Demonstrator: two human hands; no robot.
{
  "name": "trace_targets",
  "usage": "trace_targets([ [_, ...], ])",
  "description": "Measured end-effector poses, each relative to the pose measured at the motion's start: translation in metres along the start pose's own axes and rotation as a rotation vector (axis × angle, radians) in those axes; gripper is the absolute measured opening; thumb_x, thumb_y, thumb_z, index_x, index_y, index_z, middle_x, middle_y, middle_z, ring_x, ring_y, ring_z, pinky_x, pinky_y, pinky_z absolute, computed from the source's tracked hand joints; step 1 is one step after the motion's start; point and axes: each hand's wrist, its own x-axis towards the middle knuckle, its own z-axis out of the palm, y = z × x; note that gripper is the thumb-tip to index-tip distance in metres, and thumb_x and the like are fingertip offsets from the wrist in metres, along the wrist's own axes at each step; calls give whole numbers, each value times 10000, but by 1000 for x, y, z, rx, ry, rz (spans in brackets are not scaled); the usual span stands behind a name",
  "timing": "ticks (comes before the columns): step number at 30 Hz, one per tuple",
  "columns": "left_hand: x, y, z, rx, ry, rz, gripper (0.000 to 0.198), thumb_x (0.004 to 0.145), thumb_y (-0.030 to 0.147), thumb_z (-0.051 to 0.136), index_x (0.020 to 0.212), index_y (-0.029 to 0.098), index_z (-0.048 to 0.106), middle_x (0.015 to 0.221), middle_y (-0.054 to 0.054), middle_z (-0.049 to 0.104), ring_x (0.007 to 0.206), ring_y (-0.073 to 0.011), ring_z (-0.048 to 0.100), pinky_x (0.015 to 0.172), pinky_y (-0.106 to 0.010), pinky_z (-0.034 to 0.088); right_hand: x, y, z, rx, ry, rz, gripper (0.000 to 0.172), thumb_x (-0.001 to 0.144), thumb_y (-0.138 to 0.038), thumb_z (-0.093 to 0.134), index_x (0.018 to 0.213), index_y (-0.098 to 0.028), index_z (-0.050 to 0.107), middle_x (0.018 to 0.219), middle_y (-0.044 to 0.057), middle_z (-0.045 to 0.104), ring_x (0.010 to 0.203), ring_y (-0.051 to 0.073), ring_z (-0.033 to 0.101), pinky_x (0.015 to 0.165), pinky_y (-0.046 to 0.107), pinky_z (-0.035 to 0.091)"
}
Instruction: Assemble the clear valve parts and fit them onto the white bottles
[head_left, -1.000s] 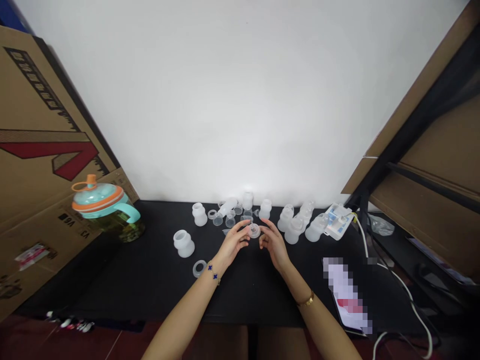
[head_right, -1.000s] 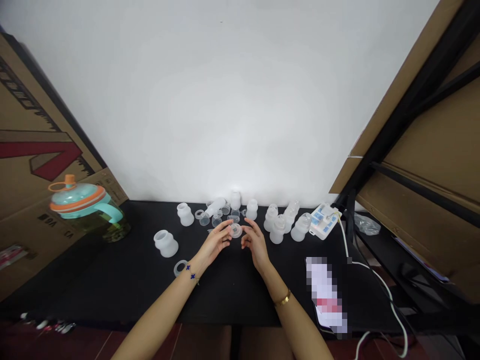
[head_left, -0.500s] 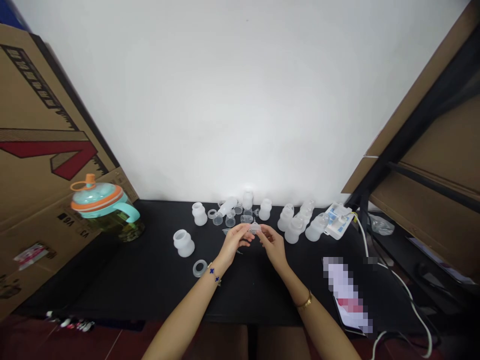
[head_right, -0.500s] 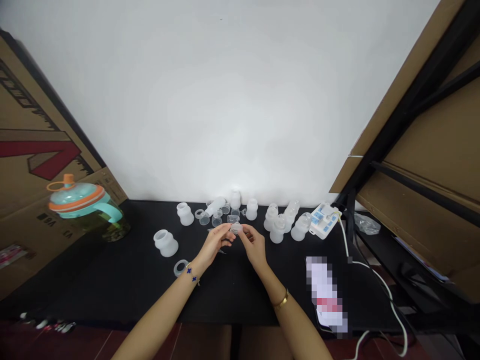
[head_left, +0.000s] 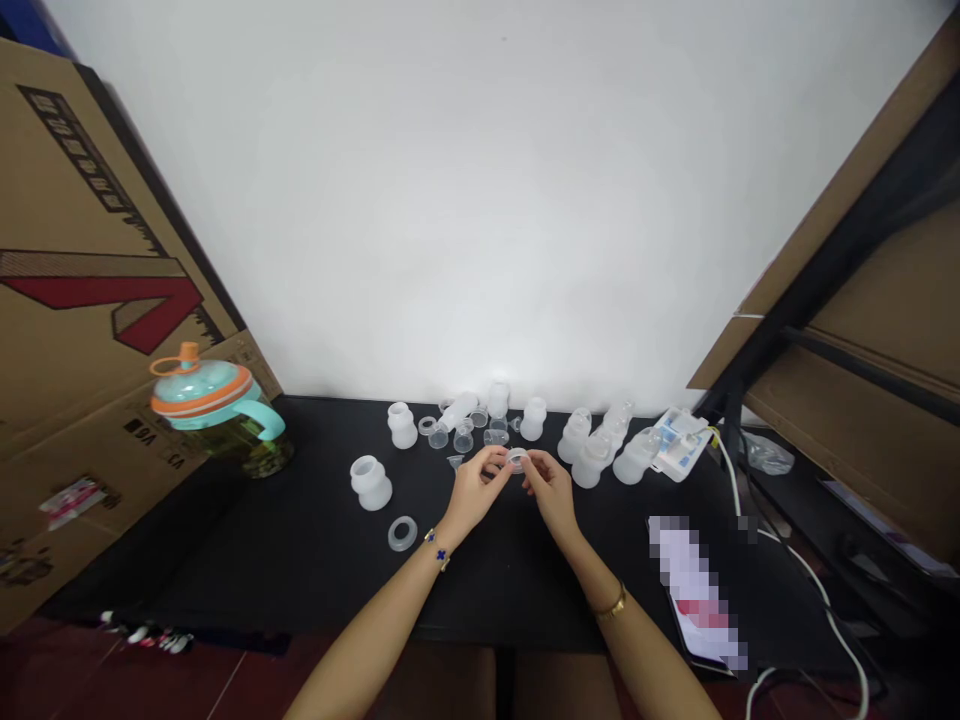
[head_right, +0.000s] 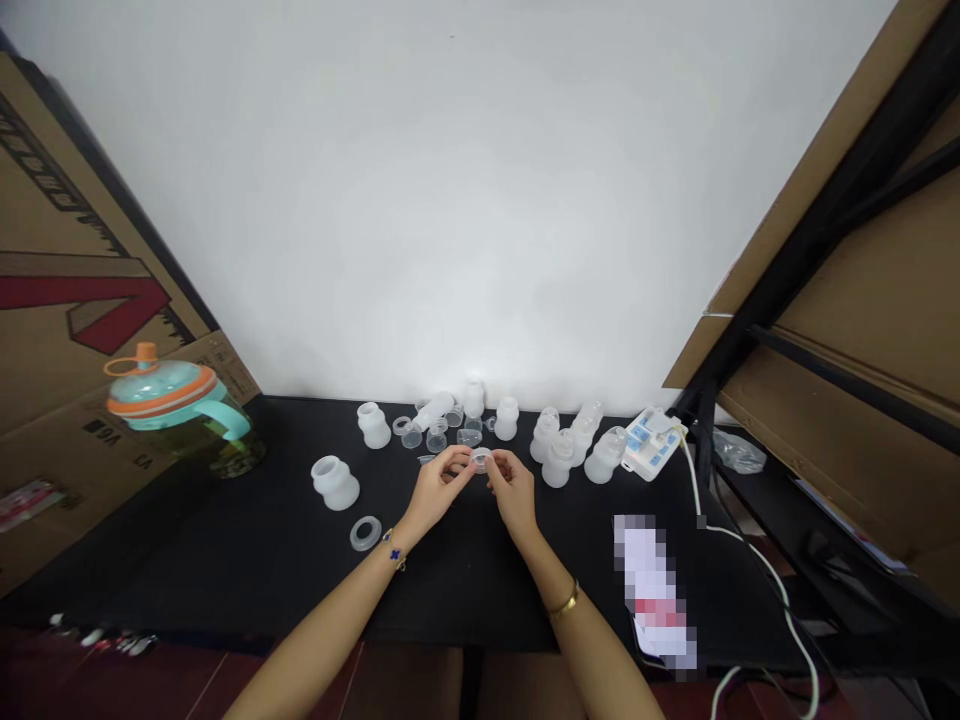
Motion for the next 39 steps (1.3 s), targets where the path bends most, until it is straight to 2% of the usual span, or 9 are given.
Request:
trace_targets([
  [5,1,-3,0,43,6,-6,287,861,449,680,1010,203,680,838,-42,726,737,-176,668,529,-211,413,0,0,1,-9,-51,-16,425,829,-602,685,1003,-217,639,741,27,684,545,156,558,486,259,421],
  [13,1,-5,-1,45,22,-1,210,863,412,679,941,218,676,728,-8,702,672,-164,646,580,-221,419,-2,-4,3,-58,-97,-31,374,846,-589,664,937,-227,636,667,1,636,535,155,545,479,258,424],
  [27,0,-4,-1,63,-6,-21,131,818,338,709,842,224,650,670,15,674,639,-153,623,599,-222,404,-3,-4,4,-87,-107,-64,313,845,-535,662,841,-224,627,654,-2,620,531,149,539,489,254,416],
  [39,-2,-7,-1,199,2,38,129,882,356,634,889,228,653,676,6,695,609,-154,631,592,-234,417,-5,-6,3,-130,-95,-80,287,870,-502,637,834,-218,622,623,-14,582,533,149,528,511,261,415],
])
